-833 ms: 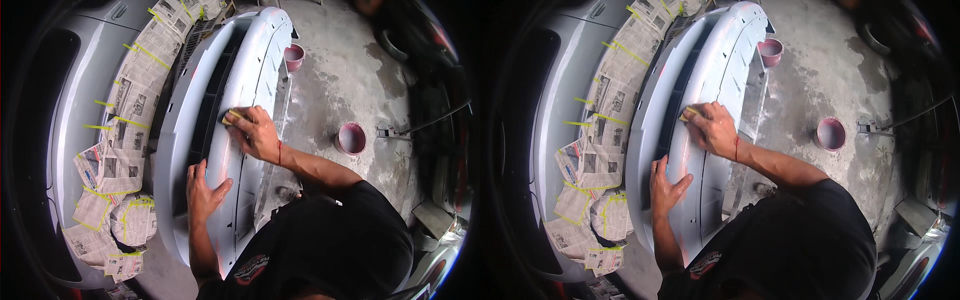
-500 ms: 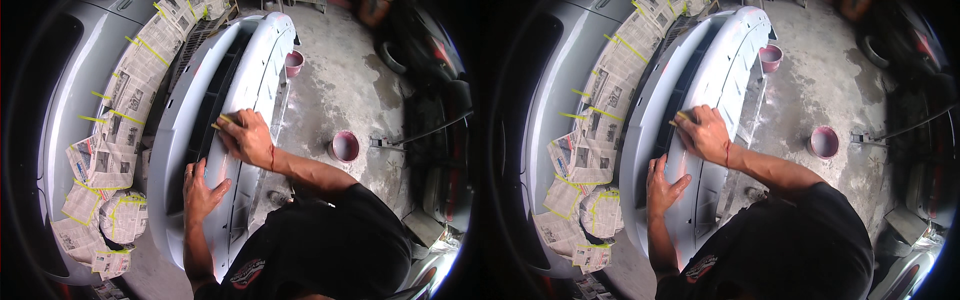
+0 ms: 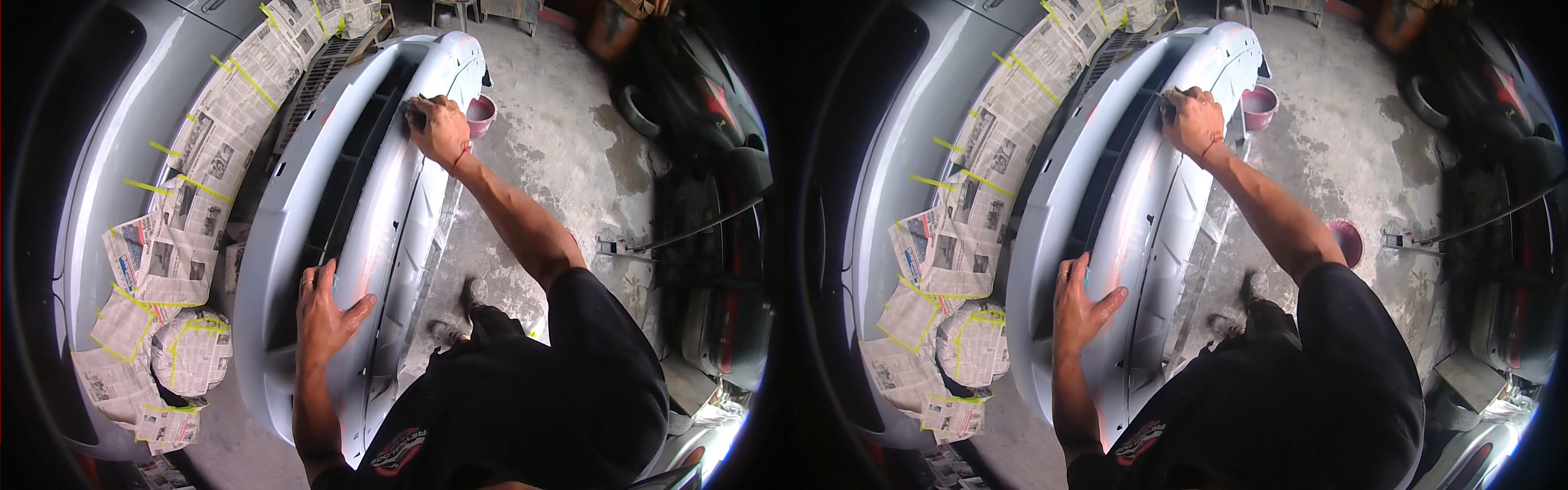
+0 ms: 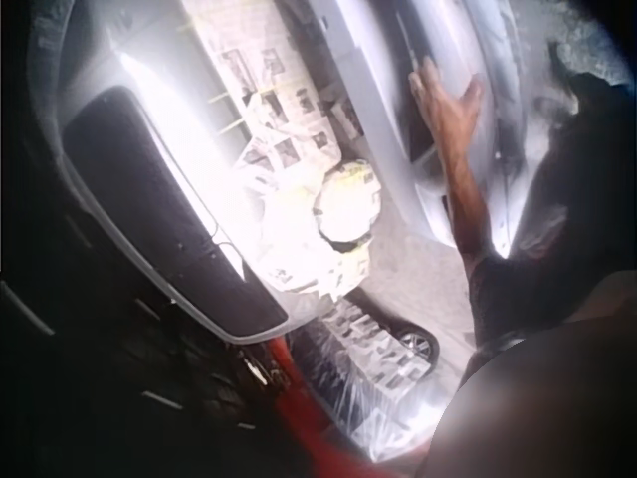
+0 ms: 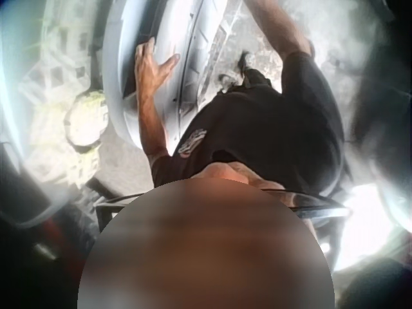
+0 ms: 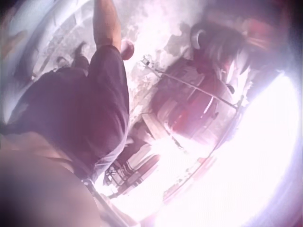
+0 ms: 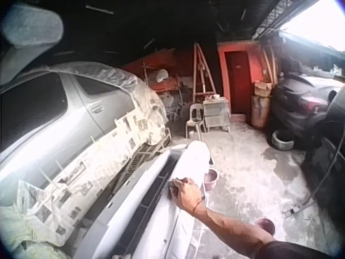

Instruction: Sanding down a car bumper with sandpaper and water to prepare it for painting.

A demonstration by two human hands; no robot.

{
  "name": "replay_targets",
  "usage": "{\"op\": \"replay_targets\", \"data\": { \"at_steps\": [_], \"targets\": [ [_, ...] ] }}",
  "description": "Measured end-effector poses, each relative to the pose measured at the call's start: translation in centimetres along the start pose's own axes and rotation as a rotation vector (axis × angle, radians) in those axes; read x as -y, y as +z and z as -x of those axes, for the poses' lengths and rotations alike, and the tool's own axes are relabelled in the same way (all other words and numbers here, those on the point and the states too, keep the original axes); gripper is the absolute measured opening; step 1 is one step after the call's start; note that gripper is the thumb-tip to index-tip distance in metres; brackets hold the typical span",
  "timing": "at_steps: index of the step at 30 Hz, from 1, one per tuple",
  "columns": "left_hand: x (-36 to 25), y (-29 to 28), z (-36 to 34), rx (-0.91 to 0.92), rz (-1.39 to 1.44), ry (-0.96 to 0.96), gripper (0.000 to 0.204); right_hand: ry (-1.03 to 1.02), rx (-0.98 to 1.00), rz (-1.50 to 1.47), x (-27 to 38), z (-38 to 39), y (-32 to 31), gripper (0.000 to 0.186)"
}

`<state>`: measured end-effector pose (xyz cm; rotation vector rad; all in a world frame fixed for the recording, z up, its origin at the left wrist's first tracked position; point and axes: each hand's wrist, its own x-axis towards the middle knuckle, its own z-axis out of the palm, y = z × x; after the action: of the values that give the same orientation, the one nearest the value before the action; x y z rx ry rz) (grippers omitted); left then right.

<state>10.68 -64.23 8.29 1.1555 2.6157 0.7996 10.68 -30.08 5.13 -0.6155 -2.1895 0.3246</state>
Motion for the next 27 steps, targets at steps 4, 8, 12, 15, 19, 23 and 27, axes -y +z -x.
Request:
{"op": "replay_targets", "data": {
  "at_steps": [4,8,12,15,19,23,27],
  "targets": [
    [1.3,0.4,0.7,-0.028,-0.019,-0.022,0.081,-0.136,-0.012,-0.294,6.5,6.9,-2.4,0.026],
    [0.8,-0.4,0.7,0.025,0.023,-0.031,0.083,-0.304,0.059,-0.341,8.9,10.6,-4.4,0.03],
    [-0.3,-0.1,0.2,0.017,0.013,-0.033,0.084,-0.034,-0.099,-0.173,-2.4,-1.4,0.5,0.024],
    [0.4,0.2,0.1,0.014,-0.046,-0.017,0.085,0.123,-0.113,-0.143,-3.1,-1.8,2.4,0.025],
    [0.7,-0.3,0.9,0.023,0.007,-0.073,0.082,-0.258,0.037,-0.474,9.0,13.7,-3.2,0.038],
    [0.3,-0.3,0.5,0.038,0.015,-0.056,0.081,-0.205,0.038,-0.443,5.0,10.3,-1.8,0.048],
    [-0.9,0.2,-0.3,0.04,-0.007,-0.075,0.078,0.068,-0.175,-0.269,-4.0,-1.6,2.1,0.027]
  ]
}}
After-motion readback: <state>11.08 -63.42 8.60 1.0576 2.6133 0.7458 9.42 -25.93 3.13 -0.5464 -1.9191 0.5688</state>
